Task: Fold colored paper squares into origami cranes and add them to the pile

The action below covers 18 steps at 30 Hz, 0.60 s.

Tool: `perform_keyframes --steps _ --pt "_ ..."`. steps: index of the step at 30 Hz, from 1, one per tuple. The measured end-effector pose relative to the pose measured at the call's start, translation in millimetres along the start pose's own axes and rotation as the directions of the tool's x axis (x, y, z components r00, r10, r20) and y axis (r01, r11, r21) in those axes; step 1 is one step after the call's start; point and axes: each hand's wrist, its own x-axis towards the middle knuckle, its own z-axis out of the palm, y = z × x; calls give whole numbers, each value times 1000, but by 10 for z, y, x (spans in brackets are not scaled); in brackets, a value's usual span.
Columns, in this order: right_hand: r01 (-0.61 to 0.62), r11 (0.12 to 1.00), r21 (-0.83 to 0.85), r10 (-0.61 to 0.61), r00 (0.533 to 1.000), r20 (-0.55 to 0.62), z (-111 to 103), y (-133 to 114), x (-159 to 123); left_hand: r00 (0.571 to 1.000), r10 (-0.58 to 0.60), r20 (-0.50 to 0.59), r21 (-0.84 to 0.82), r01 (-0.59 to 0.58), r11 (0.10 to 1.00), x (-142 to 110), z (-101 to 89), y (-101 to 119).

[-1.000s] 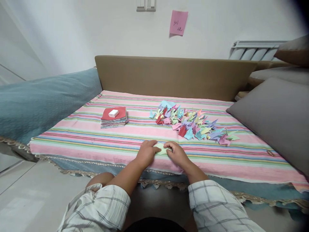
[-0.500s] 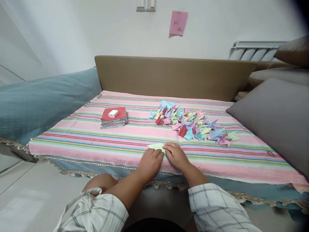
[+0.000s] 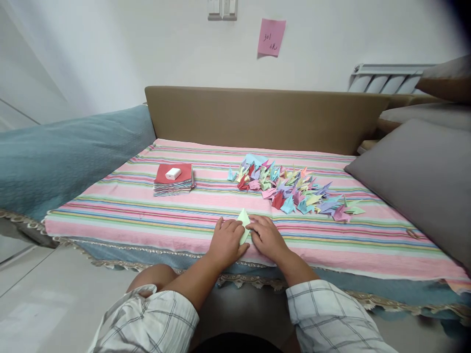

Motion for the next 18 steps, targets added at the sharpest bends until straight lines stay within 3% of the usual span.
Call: perform_keyframes --steps 7,12,18 --pt "11 998 -57 -7 998 69 -99 -70 -3 993 54 106 -53 -49 997 61 -96 -235" --pt "44 998 -51 -42 998 38 -66 -74 11 989 115 94 8 -117 993 122 -75 -332" --pt "94 995 41 -95 995 35 -2 16 40 993 87 80 -32 -84 996 171 -54 -315"
